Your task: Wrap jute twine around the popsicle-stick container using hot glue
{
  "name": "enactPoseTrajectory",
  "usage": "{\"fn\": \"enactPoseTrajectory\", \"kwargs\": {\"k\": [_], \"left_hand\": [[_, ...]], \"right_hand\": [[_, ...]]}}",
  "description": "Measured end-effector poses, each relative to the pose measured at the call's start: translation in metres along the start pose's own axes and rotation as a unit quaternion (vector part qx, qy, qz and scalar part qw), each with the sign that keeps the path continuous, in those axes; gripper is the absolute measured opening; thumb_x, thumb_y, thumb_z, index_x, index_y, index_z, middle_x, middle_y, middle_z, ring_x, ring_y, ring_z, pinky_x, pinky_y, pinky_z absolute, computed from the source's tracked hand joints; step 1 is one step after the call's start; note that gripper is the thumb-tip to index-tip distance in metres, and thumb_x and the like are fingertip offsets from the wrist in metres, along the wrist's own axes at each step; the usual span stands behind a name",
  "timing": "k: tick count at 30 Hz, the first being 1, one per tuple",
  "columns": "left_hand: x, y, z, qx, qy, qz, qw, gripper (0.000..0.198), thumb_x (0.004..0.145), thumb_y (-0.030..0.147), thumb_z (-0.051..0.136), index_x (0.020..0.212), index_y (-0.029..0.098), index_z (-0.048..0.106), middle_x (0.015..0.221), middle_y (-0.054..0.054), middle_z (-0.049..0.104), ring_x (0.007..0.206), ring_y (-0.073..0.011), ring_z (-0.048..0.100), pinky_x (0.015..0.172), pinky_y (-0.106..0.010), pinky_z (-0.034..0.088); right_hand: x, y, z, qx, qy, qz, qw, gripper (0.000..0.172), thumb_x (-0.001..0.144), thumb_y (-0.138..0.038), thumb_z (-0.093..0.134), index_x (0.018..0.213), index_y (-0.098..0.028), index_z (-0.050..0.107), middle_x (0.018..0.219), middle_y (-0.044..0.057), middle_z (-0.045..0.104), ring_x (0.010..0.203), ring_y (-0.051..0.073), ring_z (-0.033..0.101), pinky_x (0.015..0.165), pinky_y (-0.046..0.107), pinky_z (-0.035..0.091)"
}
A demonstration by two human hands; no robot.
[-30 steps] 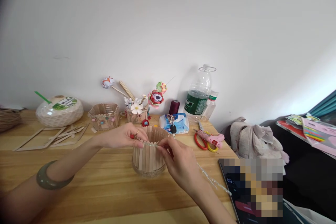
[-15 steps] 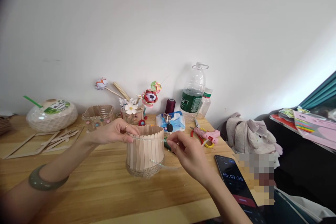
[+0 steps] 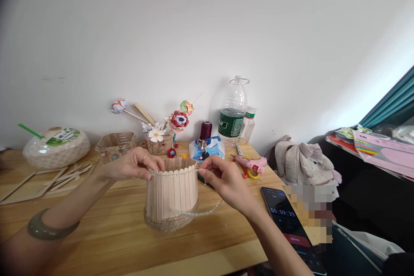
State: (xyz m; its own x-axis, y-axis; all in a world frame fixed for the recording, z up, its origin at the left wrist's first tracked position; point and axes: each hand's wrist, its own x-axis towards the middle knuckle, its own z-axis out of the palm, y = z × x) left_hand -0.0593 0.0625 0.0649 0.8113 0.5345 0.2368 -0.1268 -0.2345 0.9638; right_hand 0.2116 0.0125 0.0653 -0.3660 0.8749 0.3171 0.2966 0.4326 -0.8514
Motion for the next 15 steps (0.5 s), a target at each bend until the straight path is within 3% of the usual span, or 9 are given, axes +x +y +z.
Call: {"fn": "enactPoseTrajectory", "kwargs": {"k": [7,15], "left_hand": [[-0.001,-0.0027,-0.0017,-0.045,-0.001,0.026,0.999,0.015,0.07,0.031,0.077,0.079,0.019,0.078,0.08,-0.007,0.072,0.076,-0.0158,0.06,0.069,-0.025,0.045],[-0.0034,-0.0051,-0.0042,-0.066,-0.01,0.051,0.996,0.014,0.069,0.032,0.077,0.078,0.021,0.078,0.074,-0.008,0.072,0.073,-0.0178,0.06,0.07,-0.029,0.046]], "right_hand": [[0.0055,-0.0011,0.0007,0.089,-0.036,-0.004,0.995,0.024,0.085,-0.042,0.057,0.081,-0.018,0.053,0.066,-0.003,0.047,0.059,0.01,0.042,0.052,0.023,0.031],[0.01,-0.0044,0.0041,0.119,-0.064,-0.004,0.991,0.031,0.083,-0.045,0.059,0.097,-0.018,0.053,0.061,-0.005,0.047,0.056,0.009,0.041,0.05,0.023,0.028]]}}
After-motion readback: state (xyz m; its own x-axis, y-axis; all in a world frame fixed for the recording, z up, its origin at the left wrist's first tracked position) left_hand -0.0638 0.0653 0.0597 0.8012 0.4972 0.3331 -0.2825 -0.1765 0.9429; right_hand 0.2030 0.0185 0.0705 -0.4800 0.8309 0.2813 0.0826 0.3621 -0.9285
